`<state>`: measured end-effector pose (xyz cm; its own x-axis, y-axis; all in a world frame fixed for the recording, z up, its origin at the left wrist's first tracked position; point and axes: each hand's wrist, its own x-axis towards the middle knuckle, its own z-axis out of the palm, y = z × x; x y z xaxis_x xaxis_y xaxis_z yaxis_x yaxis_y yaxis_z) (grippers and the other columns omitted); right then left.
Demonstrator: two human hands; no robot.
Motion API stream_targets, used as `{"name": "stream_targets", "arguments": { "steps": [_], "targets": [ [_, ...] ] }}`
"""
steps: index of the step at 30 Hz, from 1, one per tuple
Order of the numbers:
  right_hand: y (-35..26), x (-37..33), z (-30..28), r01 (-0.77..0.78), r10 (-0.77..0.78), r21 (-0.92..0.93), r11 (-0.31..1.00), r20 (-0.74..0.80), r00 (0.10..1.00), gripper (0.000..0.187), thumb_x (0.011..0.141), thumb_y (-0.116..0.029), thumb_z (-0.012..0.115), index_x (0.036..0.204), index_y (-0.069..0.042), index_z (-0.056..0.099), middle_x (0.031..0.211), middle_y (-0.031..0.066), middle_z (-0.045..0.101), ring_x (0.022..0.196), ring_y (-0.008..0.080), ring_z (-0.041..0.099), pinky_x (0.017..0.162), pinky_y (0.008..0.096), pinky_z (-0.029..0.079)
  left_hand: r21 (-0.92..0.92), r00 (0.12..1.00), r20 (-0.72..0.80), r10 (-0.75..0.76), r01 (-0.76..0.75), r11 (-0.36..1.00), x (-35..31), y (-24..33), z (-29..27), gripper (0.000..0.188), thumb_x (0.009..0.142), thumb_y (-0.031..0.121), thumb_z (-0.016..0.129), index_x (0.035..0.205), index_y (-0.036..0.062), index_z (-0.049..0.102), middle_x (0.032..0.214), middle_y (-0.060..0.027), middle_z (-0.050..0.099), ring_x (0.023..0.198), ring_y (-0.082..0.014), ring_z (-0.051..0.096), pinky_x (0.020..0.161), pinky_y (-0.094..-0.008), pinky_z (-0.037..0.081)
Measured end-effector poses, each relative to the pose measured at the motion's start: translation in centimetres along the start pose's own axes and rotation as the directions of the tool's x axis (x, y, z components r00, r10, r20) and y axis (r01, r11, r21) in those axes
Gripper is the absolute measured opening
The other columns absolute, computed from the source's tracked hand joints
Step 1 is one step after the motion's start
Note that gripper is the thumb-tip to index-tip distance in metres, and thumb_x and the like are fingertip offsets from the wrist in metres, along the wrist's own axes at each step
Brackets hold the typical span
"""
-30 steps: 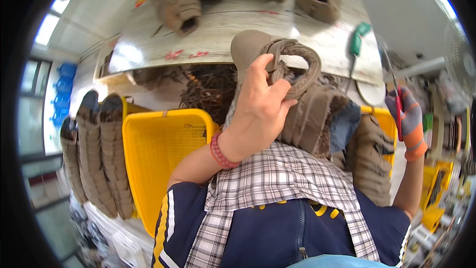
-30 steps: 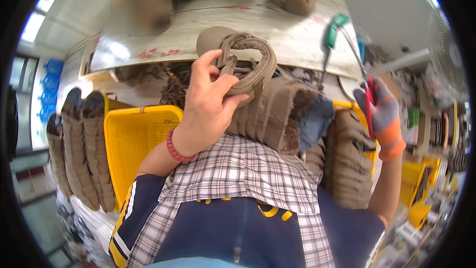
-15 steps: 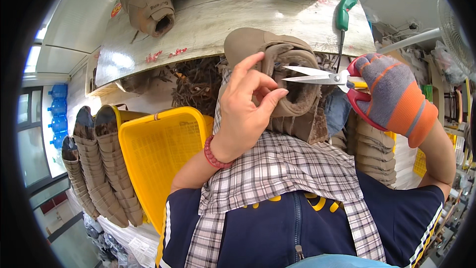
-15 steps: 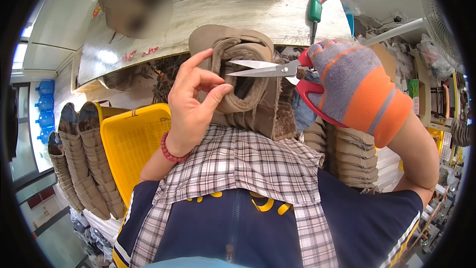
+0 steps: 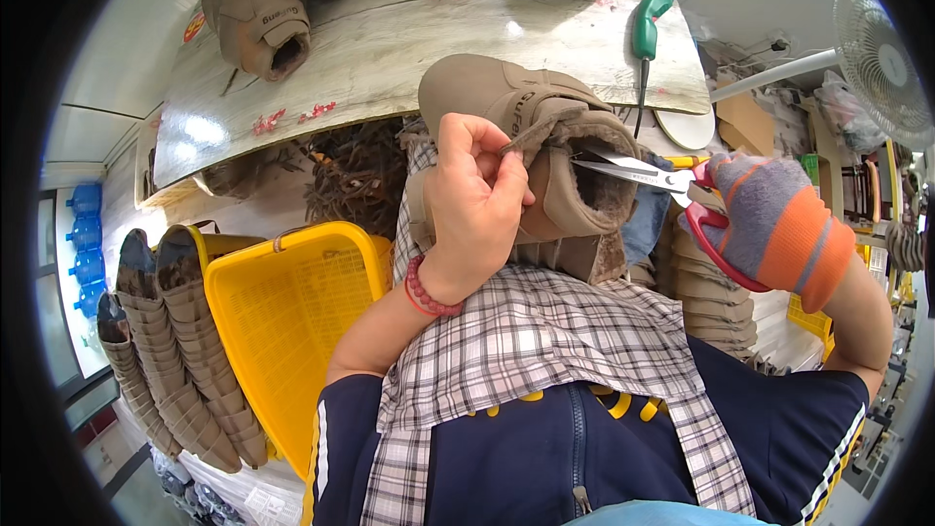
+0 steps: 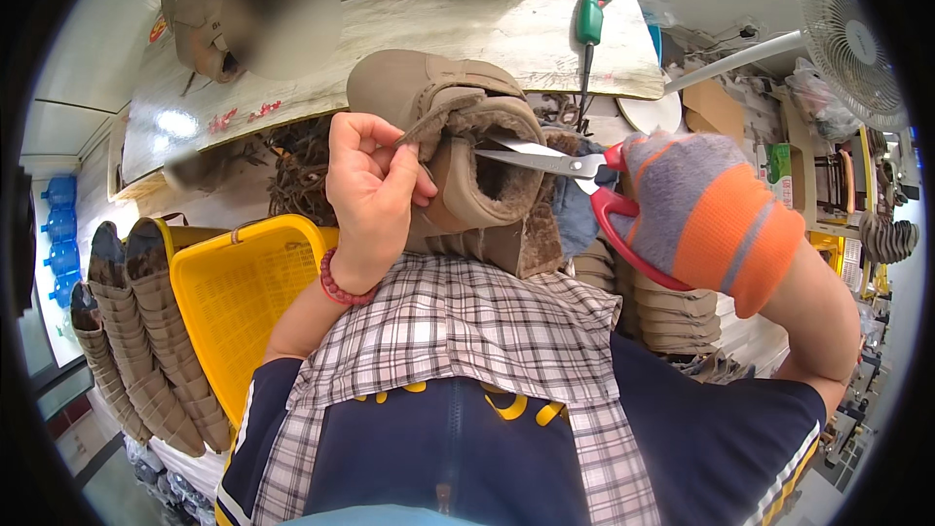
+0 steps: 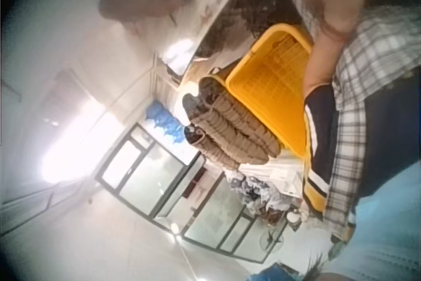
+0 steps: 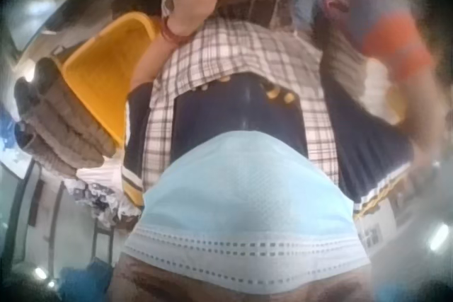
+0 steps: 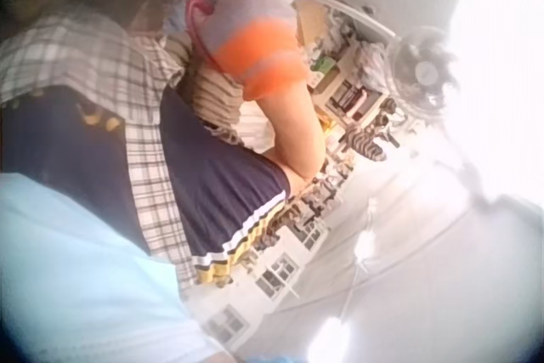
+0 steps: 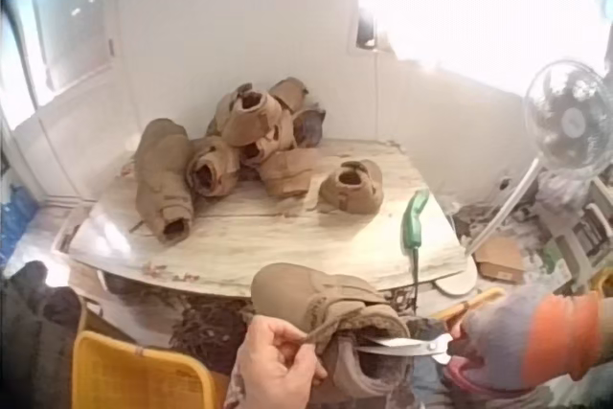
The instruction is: The person uses a green electric trimmer to shave the interior lining of several brown boots, then switches to red-handled scissors to trim the inner edges and remove loose threads. The person handles the boots one at a time, rotating them to access different interior areas.
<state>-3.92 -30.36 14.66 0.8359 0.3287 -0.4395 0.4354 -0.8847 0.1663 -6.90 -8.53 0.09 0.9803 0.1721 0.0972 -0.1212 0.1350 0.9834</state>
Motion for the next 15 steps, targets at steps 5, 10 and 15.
{"name": "stream_targets", "arguments": {
  "steps": [5,10,15],
  "targets": [
    [-0.3,0.4,0.3,-0.031,0.028,0.028,0.999,0.107,0.994,0.034,0.082,-0.032,0.063,0.090,0.001,0.063,0.076,0.0176,0.065,0.072,0.0316,0.065,0.066,0.0388,0.051,0.001,1.000,0.022,-0.016,0.016,1.000,0.1,0.3,-0.1,0.015,0.089,-0.005,0.049,0.098,0.0030,0.040,0.082,-0.0057,0.053,0.055,-0.0077,0.056,0.048,-0.0199,0.047],
    [-0.3,0.6,0.6,-0.021,0.014,0.048,0.999,0.125,0.992,0.034,0.080,-0.031,0.062,0.088,0.002,0.063,0.073,0.0184,0.065,0.070,0.0315,0.066,0.065,0.0388,0.052,0.018,0.999,-0.028,0.036,-0.035,0.999,0.1,0.2,-0.5,0.015,0.088,-0.004,0.051,0.096,0.0026,0.040,0.068,-0.0043,0.054,0.053,-0.0080,0.056,0.047,-0.0212,0.046],
    [-0.9,0.2,-0.9,-0.016,0.021,-0.023,1.000,0.226,0.974,0.039,0.083,-0.035,0.058,0.090,0.002,0.063,0.072,0.0183,0.065,0.070,0.0314,0.066,0.065,0.0380,0.052,0.020,0.997,-0.058,0.058,-0.057,0.998,0.2,0.0,-0.4,0.015,0.087,-0.004,0.052,0.095,0.0026,0.041,0.063,-0.0034,0.055,0.052,-0.0078,0.056,0.047,-0.0217,0.045]
  ]
}}
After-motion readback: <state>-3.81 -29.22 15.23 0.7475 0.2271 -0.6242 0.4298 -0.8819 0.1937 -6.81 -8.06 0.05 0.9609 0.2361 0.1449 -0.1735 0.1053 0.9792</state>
